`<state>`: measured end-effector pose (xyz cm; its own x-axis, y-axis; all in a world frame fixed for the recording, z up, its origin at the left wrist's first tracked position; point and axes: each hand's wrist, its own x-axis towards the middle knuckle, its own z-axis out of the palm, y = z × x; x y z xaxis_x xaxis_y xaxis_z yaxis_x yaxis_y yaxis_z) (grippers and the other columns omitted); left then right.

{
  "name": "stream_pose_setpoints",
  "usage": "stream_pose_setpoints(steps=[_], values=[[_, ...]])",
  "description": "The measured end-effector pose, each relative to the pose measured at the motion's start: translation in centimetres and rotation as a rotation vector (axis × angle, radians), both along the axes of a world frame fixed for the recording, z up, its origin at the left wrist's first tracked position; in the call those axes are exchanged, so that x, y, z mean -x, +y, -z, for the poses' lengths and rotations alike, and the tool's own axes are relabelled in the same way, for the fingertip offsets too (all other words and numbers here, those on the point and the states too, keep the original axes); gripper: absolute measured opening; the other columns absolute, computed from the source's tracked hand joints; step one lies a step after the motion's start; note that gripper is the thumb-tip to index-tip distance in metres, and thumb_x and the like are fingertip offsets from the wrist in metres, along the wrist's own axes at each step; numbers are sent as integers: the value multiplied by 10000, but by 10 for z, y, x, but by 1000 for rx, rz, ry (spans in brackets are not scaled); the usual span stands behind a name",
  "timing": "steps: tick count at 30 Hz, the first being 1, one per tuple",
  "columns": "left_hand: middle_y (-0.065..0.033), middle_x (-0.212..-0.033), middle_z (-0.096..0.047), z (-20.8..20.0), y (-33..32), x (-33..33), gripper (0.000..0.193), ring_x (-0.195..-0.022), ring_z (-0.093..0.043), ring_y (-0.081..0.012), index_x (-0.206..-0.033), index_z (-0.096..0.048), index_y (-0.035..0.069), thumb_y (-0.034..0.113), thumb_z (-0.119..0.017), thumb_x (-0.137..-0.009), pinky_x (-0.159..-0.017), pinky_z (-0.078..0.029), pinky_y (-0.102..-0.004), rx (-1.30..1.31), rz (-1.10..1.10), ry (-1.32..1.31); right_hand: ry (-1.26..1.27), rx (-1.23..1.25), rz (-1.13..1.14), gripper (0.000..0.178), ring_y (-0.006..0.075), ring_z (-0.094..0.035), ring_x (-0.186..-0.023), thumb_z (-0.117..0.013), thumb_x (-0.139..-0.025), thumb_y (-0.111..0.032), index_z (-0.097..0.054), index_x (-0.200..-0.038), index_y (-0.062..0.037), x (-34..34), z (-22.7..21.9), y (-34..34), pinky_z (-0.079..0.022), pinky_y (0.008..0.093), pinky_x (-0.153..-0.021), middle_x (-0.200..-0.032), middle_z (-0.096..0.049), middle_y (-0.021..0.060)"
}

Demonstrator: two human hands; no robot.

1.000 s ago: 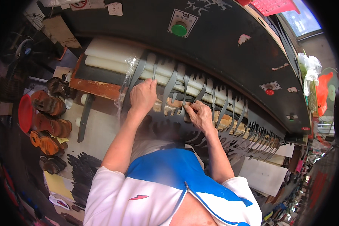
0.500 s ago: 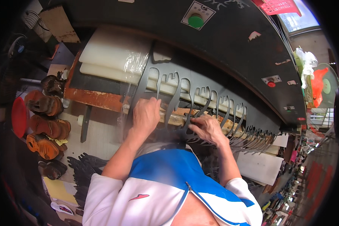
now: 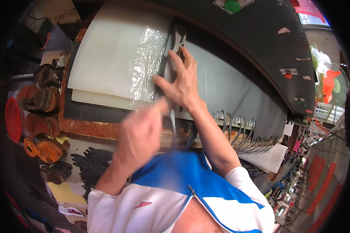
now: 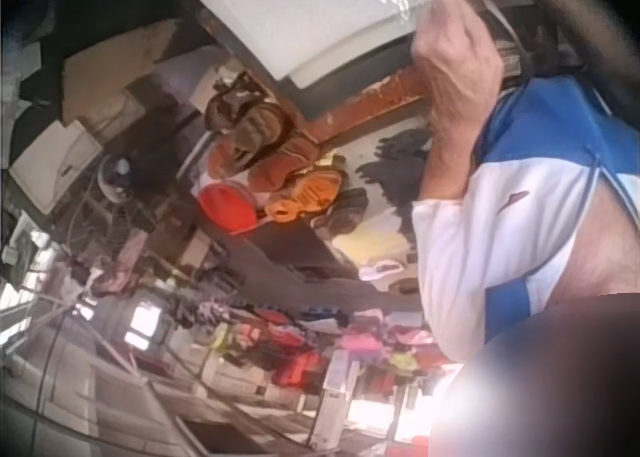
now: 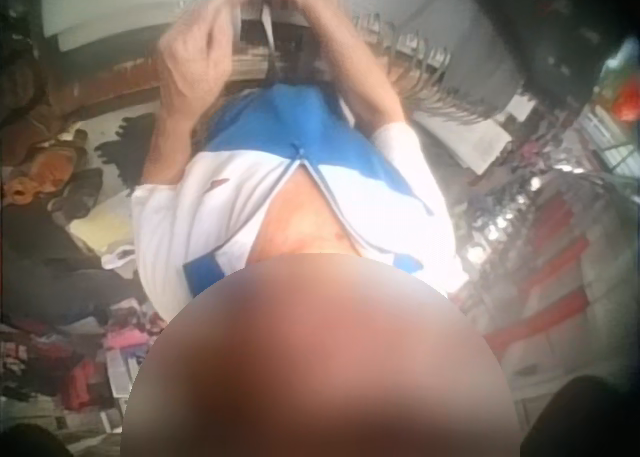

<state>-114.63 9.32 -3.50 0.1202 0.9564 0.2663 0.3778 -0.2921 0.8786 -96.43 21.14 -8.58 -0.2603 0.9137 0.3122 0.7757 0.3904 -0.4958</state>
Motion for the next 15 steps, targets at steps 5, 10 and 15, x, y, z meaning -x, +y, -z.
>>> stream_pose_setpoints(steps=[5, 10, 15], values=[[-227, -1415, -674, 63, 49, -15, 467, -1346, -623, -400, -1460, -591, -23, 3, -602, -994, -1138, -486, -502, -159, -102, 267, 78, -26, 66, 674, 431, -426, -1503, -862, -792, -246, -670, -1421, -101, 7, 16, -16, -505, 511, -1121, -1636, -423, 258], [-217, -1411, -686, 77, 44, -25, 509, -1418, -573, -406, -1471, -612, -9, 6, -669, -965, -1199, -427, -554, -209, -92, 323, 319, 67, 95, 617, 312, -574, -1404, -839, -807, -168, -695, -1401, -82, -10, 3, -18, -547, 408, -1064, -1632, -485, 194], [-192, -1444, -683, 76, 41, -28, 376, -1434, -568, -395, -1347, -710, -21, 34, -692, -975, -1220, -414, -554, -250, -53, 445, 1036, 671, 66, 629, 233, -673, -1237, -749, -802, -51, -672, -1423, 23, -76, -39, 8, -512, 364, -1110, -1405, -676, 175]])
